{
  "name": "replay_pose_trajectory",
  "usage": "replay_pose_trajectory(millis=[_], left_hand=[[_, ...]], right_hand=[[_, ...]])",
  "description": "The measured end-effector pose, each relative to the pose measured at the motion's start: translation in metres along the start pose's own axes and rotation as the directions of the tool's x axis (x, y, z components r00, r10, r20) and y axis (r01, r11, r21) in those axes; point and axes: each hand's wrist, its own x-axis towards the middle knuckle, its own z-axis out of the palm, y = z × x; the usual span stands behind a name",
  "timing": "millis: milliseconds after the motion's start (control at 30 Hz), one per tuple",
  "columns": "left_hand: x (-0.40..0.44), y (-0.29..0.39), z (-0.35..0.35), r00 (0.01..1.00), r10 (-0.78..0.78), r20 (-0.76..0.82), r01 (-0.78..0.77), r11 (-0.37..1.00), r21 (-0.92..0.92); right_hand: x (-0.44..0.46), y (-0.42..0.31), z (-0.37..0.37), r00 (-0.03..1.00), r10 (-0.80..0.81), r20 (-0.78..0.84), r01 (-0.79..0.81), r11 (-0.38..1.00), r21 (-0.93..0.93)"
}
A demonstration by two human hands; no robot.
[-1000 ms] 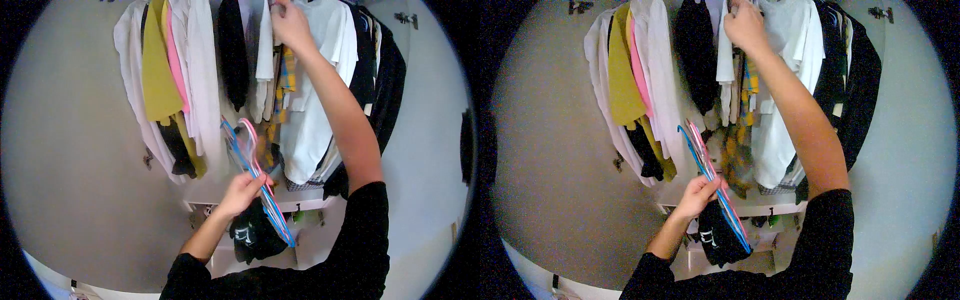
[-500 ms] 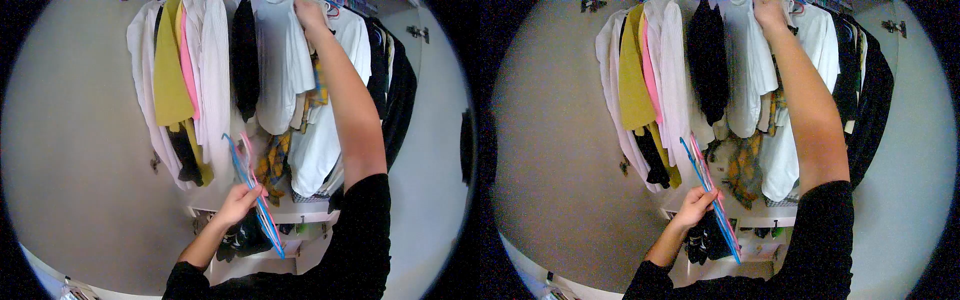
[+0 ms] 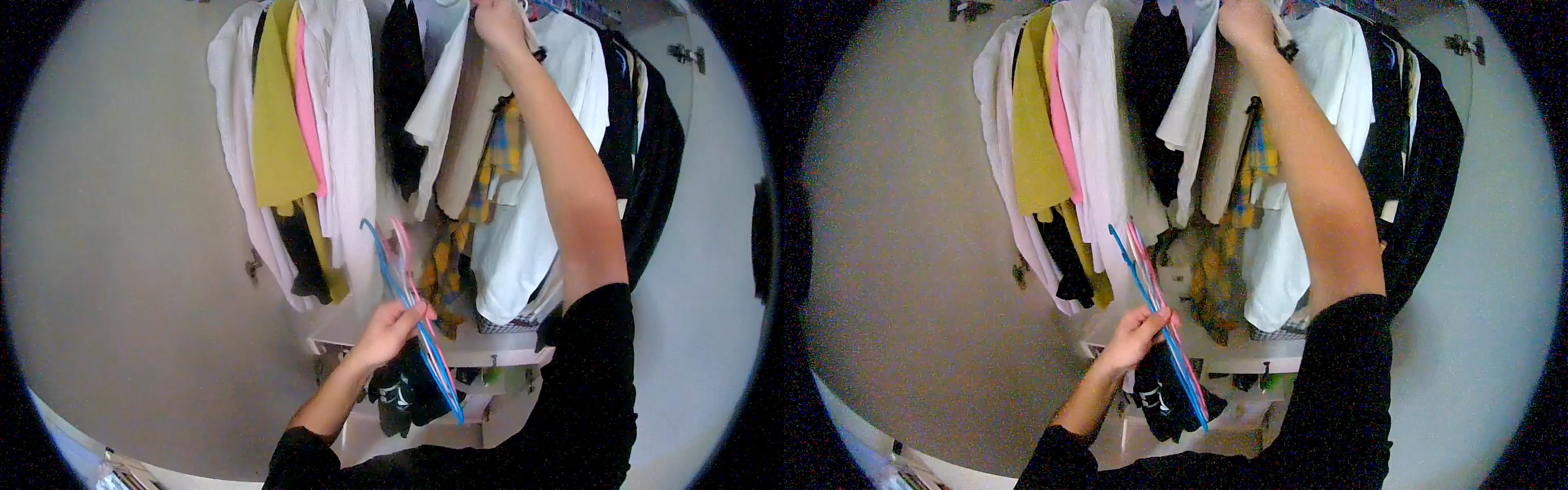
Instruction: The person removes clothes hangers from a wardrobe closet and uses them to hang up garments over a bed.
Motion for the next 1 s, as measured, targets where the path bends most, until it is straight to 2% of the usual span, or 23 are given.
replay_pose_trajectory(millis=[33, 133, 200, 267, 333, 400, 467, 533, 600, 667, 767, 867, 900, 1000], left_hand=[[-0.001, 0.001, 0.001, 1.0, -0.003, 0.005, 0.003, 1.0, -0.014], [-0.004, 0.008, 0.003, 1.0, -0.007, 0.027, 0.008, 1.0, -0.028], [-0.007, 0.012, 0.006, 0.999, -0.002, 0.044, 0.001, 1.0, 0.008], [-0.006, 0.009, 0.007, 0.998, 0.007, 0.061, -0.01, 0.999, 0.041], [-0.008, 0.009, 0.012, 0.998, 0.026, 0.051, -0.028, 0.999, 0.038], [-0.008, 0.004, 0.012, 0.998, 0.017, 0.053, -0.019, 0.999, 0.031], [-0.006, 0.003, 0.017, 0.999, 0.024, 0.046, -0.026, 0.999, 0.031], [-0.002, 0.001, 0.021, 0.997, 0.06, 0.046, -0.061, 0.998, 0.021], [0.002, -0.001, 0.028, 0.996, 0.088, 0.033, -0.089, 0.996, 0.025], [0.009, -0.007, 0.032, 0.997, 0.08, 0.025, -0.08, 0.997, 0.021], [0.013, -0.005, 0.04, 0.998, 0.048, 0.032, -0.047, 0.998, -0.028], [0.018, -0.015, 0.046, 0.997, -0.001, 0.074, 0.006, 0.997, -0.072], [0.017, -0.014, 0.049, 0.998, -0.013, 0.056, 0.018, 0.995, -0.095], [0.013, -0.015, 0.051, 1.0, -0.017, 0.022, 0.019, 0.992, -0.121]], right_hand=[[0.0, 0.006, -0.002, 0.996, -0.084, -0.008, 0.082, 0.992, -0.091], [-0.052, -0.011, -0.043, 0.998, 0.054, 0.017, -0.051, 0.991, -0.122], [-0.108, -0.024, -0.084, 0.985, -0.174, 0.018, 0.174, 0.972, -0.155], [-0.163, -0.029, -0.123, 0.991, -0.117, 0.057, 0.121, 0.99, -0.078], [-0.219, -0.035, -0.157, 0.994, 0.014, 0.108, -0.016, 1.0, 0.013], [-0.271, -0.031, -0.188, 0.971, 0.121, 0.205, -0.12, 0.993, -0.019], [-0.323, -0.029, -0.21, 0.959, 0.152, 0.239, -0.123, 0.984, -0.13], [-0.38, -0.027, -0.229, 0.894, 0.304, 0.33, -0.31, 0.95, -0.036], [-0.421, -0.038, -0.238, 0.871, 0.293, 0.395, -0.279, 0.956, -0.094], [-0.44, -0.065, -0.249, 0.775, 0.394, 0.494, -0.351, 0.918, -0.182], [-0.47, -0.071, -0.257, 0.652, 0.435, 0.62, -0.354, 0.899, -0.258], [-0.479, -0.084, -0.257, 0.63, 0.388, 0.673, -0.396, 0.906, -0.151], [-0.478, -0.082, -0.26, 0.56, 0.384, 0.734, -0.425, 0.894, -0.144], [-0.476, -0.09, -0.257, 0.532, 0.325, 0.782, -0.393, 0.913, -0.112]])
